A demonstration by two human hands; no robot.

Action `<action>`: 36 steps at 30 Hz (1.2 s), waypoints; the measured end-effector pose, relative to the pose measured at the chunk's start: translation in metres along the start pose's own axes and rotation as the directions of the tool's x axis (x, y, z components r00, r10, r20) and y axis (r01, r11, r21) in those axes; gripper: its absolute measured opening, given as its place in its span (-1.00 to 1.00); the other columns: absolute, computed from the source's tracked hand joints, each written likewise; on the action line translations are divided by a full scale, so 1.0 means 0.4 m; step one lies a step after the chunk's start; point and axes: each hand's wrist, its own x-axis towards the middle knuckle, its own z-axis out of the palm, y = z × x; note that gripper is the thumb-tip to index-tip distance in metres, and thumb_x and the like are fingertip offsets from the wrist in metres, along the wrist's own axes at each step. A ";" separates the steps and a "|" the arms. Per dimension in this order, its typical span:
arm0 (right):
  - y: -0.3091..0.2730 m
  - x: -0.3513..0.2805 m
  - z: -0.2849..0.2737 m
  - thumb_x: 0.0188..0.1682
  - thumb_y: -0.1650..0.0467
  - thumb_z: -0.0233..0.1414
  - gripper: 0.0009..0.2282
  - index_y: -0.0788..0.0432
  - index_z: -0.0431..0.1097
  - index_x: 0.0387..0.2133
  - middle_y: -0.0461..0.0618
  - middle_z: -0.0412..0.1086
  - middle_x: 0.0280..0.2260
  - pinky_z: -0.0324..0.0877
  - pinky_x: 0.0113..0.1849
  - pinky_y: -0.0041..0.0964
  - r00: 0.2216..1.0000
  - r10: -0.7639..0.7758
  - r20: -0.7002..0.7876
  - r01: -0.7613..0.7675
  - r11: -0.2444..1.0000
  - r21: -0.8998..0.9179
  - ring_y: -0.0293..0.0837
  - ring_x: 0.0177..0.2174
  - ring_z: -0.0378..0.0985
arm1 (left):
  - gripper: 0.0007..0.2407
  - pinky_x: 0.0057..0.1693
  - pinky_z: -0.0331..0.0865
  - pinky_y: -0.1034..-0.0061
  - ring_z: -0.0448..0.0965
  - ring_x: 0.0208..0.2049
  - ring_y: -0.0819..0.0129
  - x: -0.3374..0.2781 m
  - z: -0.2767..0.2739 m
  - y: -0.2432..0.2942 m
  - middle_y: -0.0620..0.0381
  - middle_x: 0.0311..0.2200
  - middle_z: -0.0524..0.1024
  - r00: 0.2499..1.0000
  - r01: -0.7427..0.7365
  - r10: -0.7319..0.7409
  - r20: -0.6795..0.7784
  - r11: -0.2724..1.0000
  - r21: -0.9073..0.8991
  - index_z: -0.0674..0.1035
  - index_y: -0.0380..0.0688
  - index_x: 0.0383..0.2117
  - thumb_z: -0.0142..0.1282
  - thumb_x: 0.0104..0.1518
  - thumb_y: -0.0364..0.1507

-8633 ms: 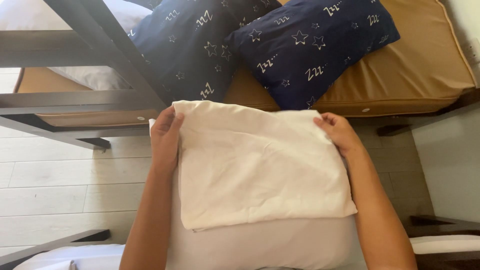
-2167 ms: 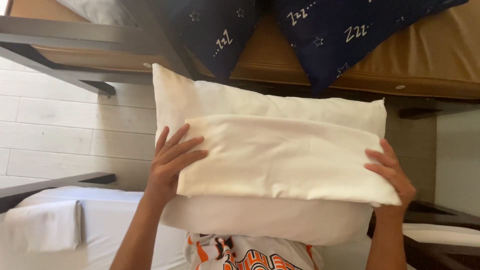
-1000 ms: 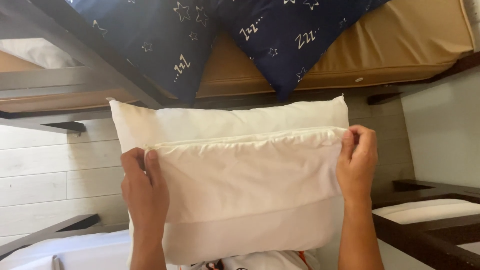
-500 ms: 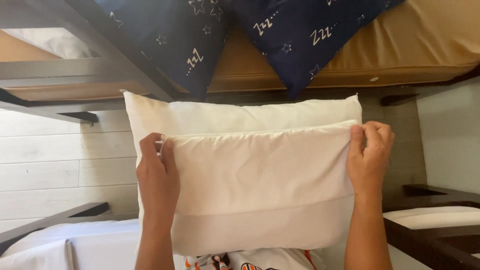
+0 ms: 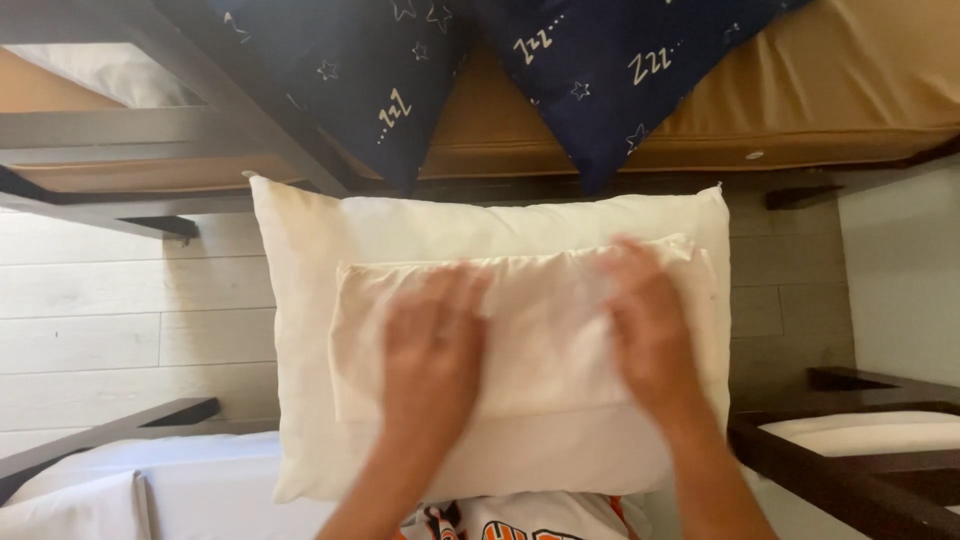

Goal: The person puts a dark blue pillowcase with a star pattern onto a white pillow. They then fold a white pillowcase and place it on the bed. Finally, they put another dark blue pillowcase onto a second white pillow.

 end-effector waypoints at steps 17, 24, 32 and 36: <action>0.246 -0.172 -0.058 0.18 0.27 -0.13 -0.47 0.36 0.06 0.34 0.30 0.12 0.16 0.06 0.09 0.16 0.899 0.436 -0.047 -0.436 0.877 -0.203 0.20 0.13 0.12 | -0.46 0.41 -0.28 -0.25 -0.21 0.48 -0.08 -0.131 0.027 -0.209 -0.12 0.48 -0.04 0.907 0.358 -0.395 0.147 0.906 0.224 0.20 -0.12 0.42 -0.13 0.30 -0.23; 0.190 -0.293 -0.088 0.12 0.30 0.07 -0.68 0.40 0.44 -0.10 0.11 0.44 -0.30 0.29 -0.24 -0.30 0.475 0.880 0.016 -0.866 0.464 0.186 -0.12 -0.31 0.39 | -0.50 0.42 -0.16 -0.25 -0.01 0.44 -0.15 -0.085 0.042 0.064 -0.14 0.41 0.10 0.984 -0.025 0.061 0.167 0.978 -0.209 0.40 -0.23 0.27 0.15 0.19 -0.32; 0.157 -0.304 -0.067 0.06 0.38 0.02 -0.69 0.25 0.24 0.04 0.07 0.36 -0.08 0.36 -0.06 -0.32 0.534 0.843 0.061 -0.411 0.196 0.890 -0.17 -0.15 0.42 | -0.54 0.41 -0.06 -0.06 0.16 0.40 -0.14 -0.039 0.119 0.189 -0.16 0.33 0.29 0.965 -0.140 0.207 0.159 0.924 -0.355 0.44 -0.34 0.21 0.02 0.27 -0.26; 0.139 -0.294 0.004 0.01 0.37 0.01 -0.57 0.29 0.27 0.16 0.08 0.43 0.03 0.36 0.09 -0.21 0.507 0.827 0.241 -0.129 -0.204 0.970 -0.13 -0.01 0.49 | -0.55 0.42 -0.05 -0.05 0.19 0.39 -0.12 -0.004 0.151 0.197 -0.09 0.33 0.31 0.960 -0.176 0.234 0.153 0.931 -0.319 0.43 -0.30 0.22 0.07 0.22 -0.32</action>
